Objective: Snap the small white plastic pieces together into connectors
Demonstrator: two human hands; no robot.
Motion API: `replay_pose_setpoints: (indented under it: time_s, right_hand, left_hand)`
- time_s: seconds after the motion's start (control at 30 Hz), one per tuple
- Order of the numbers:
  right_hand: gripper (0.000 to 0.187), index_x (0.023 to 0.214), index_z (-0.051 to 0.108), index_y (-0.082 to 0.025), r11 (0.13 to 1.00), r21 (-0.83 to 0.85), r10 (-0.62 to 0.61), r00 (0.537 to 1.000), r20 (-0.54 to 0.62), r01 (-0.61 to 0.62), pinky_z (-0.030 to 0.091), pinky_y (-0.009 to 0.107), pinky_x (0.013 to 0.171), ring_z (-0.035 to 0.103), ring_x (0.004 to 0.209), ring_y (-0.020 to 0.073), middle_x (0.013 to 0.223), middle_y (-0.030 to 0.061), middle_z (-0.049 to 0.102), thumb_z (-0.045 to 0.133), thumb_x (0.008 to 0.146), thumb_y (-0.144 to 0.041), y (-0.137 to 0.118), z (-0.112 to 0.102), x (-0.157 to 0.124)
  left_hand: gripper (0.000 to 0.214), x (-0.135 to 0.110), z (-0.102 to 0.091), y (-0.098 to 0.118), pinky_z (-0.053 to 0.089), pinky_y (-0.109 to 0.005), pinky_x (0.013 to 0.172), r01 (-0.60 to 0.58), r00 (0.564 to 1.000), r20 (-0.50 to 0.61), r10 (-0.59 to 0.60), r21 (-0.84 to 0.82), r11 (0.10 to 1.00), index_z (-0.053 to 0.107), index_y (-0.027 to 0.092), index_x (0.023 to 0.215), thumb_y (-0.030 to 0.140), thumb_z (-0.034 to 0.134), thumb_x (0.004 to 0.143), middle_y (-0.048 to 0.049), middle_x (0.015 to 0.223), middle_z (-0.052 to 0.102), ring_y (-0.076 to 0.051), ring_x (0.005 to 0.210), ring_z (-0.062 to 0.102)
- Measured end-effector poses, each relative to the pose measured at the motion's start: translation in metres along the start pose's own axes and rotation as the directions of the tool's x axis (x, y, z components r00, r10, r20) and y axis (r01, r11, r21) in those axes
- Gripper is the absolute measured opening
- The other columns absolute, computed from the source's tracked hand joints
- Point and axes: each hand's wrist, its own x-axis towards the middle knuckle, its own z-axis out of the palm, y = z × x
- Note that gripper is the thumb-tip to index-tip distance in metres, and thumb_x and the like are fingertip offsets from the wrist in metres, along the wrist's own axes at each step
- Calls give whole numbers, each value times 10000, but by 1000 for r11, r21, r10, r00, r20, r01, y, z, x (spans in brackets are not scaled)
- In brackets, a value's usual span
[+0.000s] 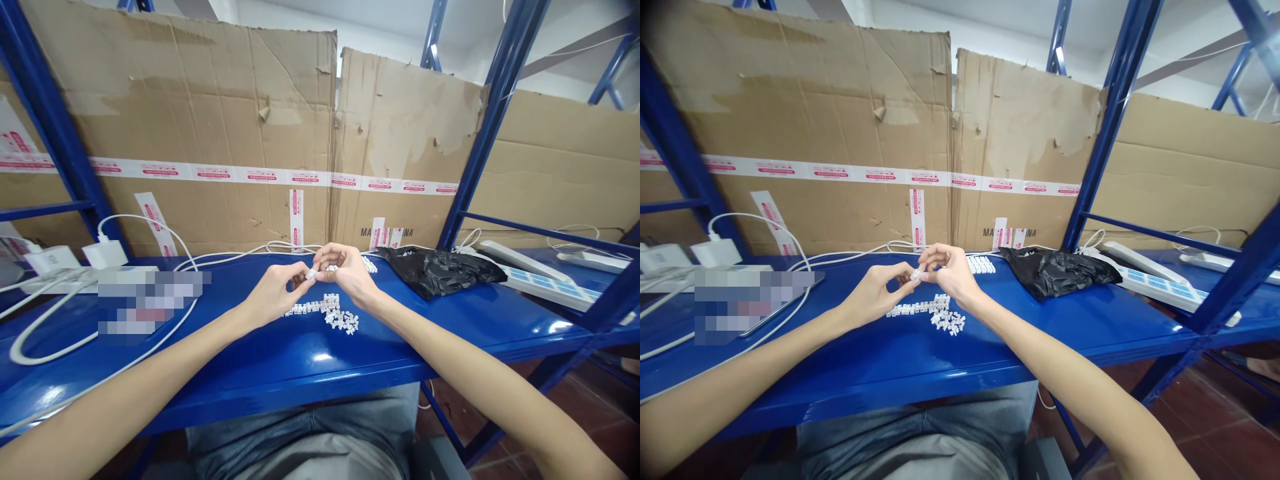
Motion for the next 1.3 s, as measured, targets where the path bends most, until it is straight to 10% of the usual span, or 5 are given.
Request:
replay_pose_setpoints:
  time_s: [0.2,0.4,0.6,1.03,1.3]
  right_hand:
    - [193,868,709,-164,934,-330,-65,974,216,135,484,310,724,602,731,150,827,34,723,804,700,-178,-8,-22,10]
    - [61,788,775,-154,750,-604,235,745,624,269,443,256,630,585,637,122,751,22,746,817,744,-164,-17,-41,6]
    - [114,814,804,-165,736,-621,304,687,660,270,446,236,605,595,620,114,738,12,754,813,720,-101,-11,-37,2]
    - [160,785,785,-167,753,-566,208,693,690,337,483,260,690,635,724,137,814,25,748,703,744,-36,-15,-33,-1]
    - [121,863,716,-153,854,-451,61,811,581,259,481,244,631,631,672,119,806,13,742,636,800,-87,-33,-31,-2]
  left_hand:
    - [182,4,0,-3,446,-248,594,65,997,-36,-65,6,998,596,188,818,319,566,941,22,648,612,-136,583,556]
    - [216,7,-2,-12,411,-262,580,183,979,-97,-179,31,983,519,200,757,329,513,931,36,618,547,-134,565,499]
    - [325,6,-2,-15,442,-274,592,211,976,-47,-213,-57,976,546,194,757,411,475,988,30,593,573,-140,551,543]
    - [268,5,2,-16,478,-261,584,161,986,-33,-163,-55,986,553,193,748,351,544,965,14,593,648,-132,529,583]
    - [232,4,3,-17,440,-267,584,132,991,-3,-132,24,991,540,197,748,325,532,941,22,599,607,-132,539,536]
